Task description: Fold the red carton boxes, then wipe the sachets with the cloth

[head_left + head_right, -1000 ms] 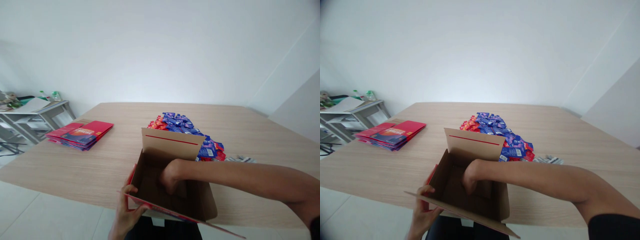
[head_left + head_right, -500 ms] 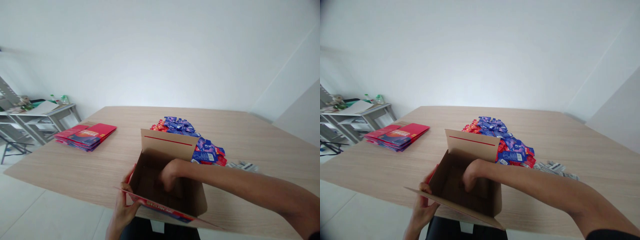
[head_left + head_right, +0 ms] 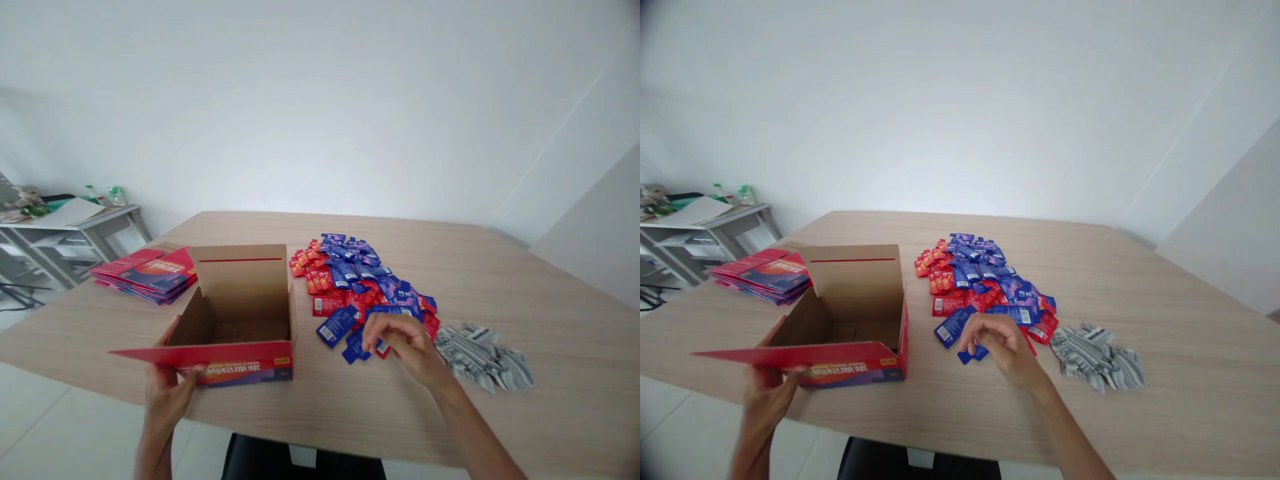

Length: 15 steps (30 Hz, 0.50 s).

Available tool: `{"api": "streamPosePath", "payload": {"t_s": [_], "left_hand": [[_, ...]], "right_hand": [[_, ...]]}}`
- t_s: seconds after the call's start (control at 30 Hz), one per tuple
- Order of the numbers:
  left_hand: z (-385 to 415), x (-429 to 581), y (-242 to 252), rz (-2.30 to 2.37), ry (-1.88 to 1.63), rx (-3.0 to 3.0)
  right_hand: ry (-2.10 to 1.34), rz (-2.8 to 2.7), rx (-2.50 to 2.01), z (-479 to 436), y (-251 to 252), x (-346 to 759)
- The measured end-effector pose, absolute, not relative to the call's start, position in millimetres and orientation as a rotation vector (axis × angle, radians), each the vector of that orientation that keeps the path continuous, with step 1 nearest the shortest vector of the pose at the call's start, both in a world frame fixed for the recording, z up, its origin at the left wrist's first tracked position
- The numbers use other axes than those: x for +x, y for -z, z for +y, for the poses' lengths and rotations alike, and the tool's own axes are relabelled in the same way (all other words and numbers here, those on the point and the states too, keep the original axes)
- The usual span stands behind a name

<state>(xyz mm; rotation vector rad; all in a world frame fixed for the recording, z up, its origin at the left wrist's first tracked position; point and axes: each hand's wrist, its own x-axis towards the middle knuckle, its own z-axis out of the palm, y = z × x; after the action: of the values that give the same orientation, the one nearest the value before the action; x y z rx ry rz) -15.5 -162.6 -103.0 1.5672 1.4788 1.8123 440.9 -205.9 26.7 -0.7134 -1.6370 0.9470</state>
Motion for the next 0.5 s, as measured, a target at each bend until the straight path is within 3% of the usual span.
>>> {"api": "streamPosePath", "payload": {"t_s": [0.33, 0.5], "left_hand": [[-83.2, -5.3, 84.2, 1.534, -2.012, 1.517], [-101.8, 38.2, 104.9, 1.922, -1.818, 1.439]], "right_hand": [[-0.862, -1.360, -0.825, -240.5, 51.0, 445.5], [-0.782, -1.276, -0.920, -259.2, 72.6, 455.1]]}}
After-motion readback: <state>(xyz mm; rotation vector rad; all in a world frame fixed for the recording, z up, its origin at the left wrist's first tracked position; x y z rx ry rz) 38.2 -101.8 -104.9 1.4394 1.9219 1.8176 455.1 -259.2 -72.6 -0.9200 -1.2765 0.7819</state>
